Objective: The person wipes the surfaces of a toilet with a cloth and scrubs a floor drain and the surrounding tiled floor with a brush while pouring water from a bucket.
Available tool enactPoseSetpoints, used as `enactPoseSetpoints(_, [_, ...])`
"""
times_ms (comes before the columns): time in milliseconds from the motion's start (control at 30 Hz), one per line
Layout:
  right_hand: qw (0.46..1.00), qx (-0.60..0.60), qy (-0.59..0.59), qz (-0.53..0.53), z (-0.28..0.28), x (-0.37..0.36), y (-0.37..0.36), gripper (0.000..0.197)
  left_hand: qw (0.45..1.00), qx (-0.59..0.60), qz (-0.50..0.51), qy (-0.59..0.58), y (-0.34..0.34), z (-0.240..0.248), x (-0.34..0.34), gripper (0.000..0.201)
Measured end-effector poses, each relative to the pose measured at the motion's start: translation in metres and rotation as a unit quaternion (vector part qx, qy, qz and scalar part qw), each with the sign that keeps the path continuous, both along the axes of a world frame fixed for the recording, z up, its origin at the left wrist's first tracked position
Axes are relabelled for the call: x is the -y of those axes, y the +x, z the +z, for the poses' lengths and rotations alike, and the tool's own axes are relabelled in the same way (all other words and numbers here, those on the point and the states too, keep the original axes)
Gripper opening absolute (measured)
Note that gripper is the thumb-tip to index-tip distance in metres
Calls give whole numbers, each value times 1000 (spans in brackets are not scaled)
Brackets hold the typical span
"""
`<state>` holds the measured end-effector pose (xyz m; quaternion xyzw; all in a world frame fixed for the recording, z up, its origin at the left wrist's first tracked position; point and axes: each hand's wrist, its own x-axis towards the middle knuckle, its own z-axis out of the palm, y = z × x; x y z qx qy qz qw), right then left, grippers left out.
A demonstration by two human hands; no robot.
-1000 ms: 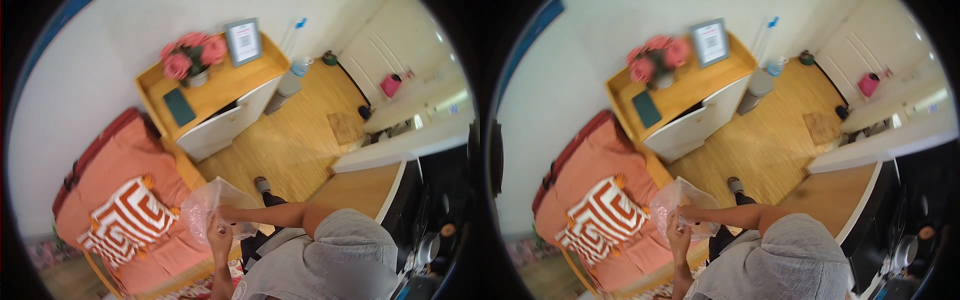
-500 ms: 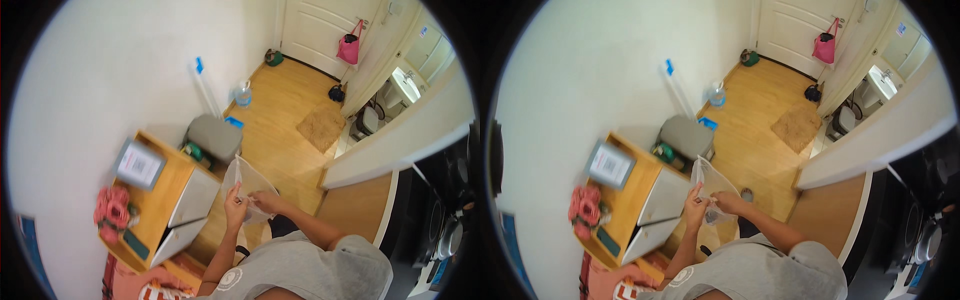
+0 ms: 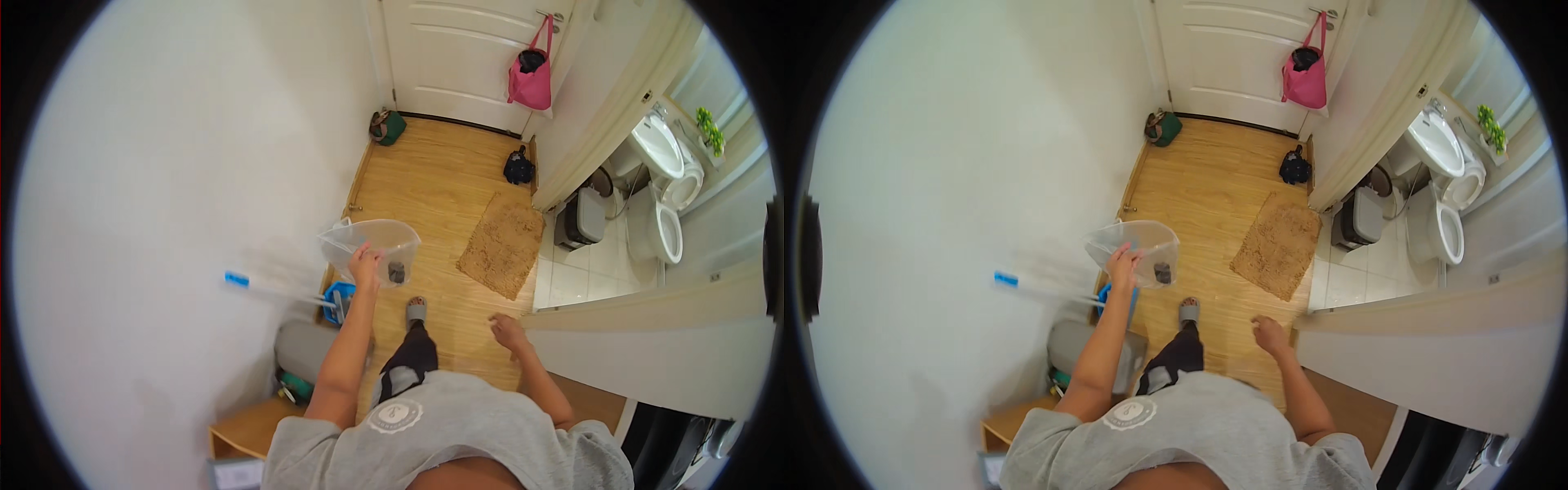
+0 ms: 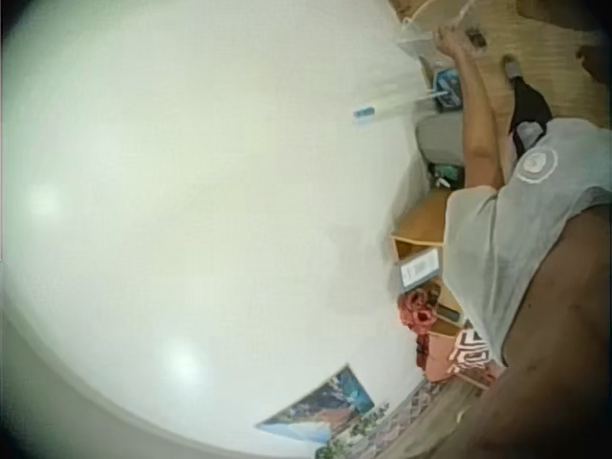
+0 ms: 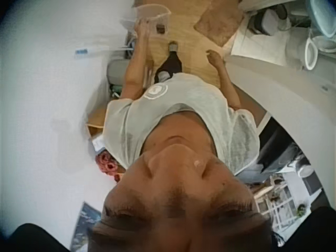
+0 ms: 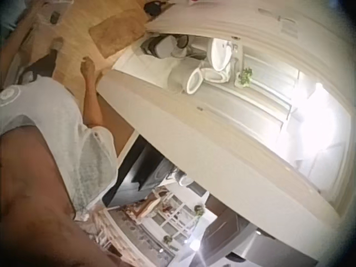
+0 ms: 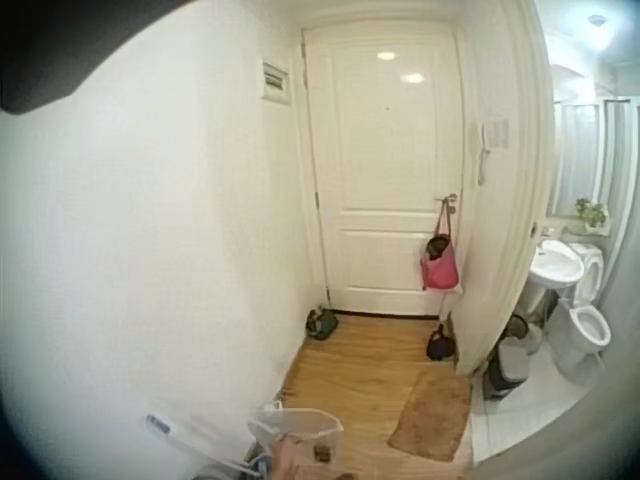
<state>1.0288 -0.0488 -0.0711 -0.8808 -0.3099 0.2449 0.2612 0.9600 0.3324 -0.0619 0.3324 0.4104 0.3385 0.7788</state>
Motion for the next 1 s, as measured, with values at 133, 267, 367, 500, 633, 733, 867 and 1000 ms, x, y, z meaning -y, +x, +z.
enactPoseSetpoints(133, [967,-123,-161,-156,-62,34,32,15,995,-87,23,-41,125,-27,-97,25])
enactPoseSetpoints(267, [828,-380,-117,-395,-86,4,51,15,980,-123,-80,137,213,-53,-222,19])
enactPoseSetpoints(367, [826,-357,-120,-420,-97,35,63,14,725,-357,-312,500,316,-66,-227,21])
enactPoseSetpoints(500, [841,-385,-157,-347,-93,-80,164,12,705,-371,-354,490,383,-96,-339,37])
enactPoseSetpoints(633, [931,-80,-188,-302,-111,-123,217,21,640,-421,-506,396,465,-170,-336,31])
enactPoseSetpoints(733, [875,-223,-4,-429,-78,-223,314,23,951,-150,-239,-130,512,-220,-454,38])
enactPoseSetpoints(867, [818,-228,41,-526,-76,-282,324,22,914,-120,-71,-381,588,-280,-487,33])
enactPoseSetpoints(1000, [813,-225,-56,-534,-82,-300,284,23,925,-181,-89,-321,618,-305,-509,43])
